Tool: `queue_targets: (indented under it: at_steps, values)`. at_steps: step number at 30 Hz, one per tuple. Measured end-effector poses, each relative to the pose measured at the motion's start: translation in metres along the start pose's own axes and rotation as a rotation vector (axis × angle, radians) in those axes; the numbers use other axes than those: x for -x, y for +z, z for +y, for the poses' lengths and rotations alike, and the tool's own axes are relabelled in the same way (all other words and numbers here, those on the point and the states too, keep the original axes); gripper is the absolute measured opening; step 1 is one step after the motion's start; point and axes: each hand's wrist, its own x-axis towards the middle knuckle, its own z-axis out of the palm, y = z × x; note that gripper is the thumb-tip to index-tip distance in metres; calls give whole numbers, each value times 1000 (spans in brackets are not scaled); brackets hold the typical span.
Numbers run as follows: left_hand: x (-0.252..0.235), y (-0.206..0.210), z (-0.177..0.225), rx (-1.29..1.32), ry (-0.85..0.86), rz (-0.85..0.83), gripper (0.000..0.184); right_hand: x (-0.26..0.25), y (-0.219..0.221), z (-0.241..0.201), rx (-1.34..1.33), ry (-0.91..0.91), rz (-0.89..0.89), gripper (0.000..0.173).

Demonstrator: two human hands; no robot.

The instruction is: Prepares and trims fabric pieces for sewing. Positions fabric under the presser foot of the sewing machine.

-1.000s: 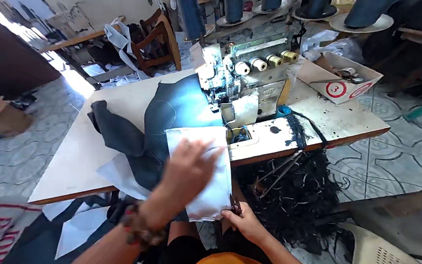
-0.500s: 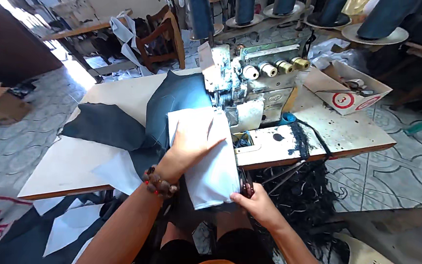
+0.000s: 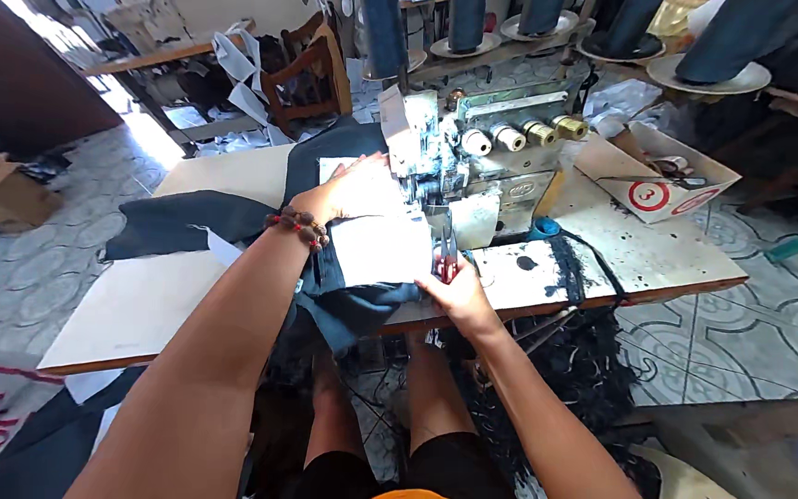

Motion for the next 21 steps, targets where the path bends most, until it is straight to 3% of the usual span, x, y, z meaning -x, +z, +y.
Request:
queue_targets:
  at_steps: [2,3,6,7,9,11,13,17,21]
  values:
    - [0,-7,3,-78,-96,30,100,-4,3,4,72,-133,46,36]
    - [8,-10,9,-148,-114,75,91,-4,4,3,96,-172,66,38]
    - [77,-8,71,-288,118,332,37,-8,2,-1,103,-233,62,37]
    - [102,7,94,-236,190,398,33,-9,-1,-3,90,-224,37,34]
    - [123,51,109,-185,230,486,45,-10,-9,-7,91,-211,-39,29]
    - [125,92,92,-255,247,668,50,-9,-17,-12,161,-262,-92,18]
    - [127,101,79,-349,260,788,45,-11,-24,-17,281,-347,-73,11]
    - [138,67,76,-383,323,651,44,-16,-30,-32,521,-421,7,7]
    - [130,34,77,-350,257,478,46,-41,-19,-42,713,-459,106,9]
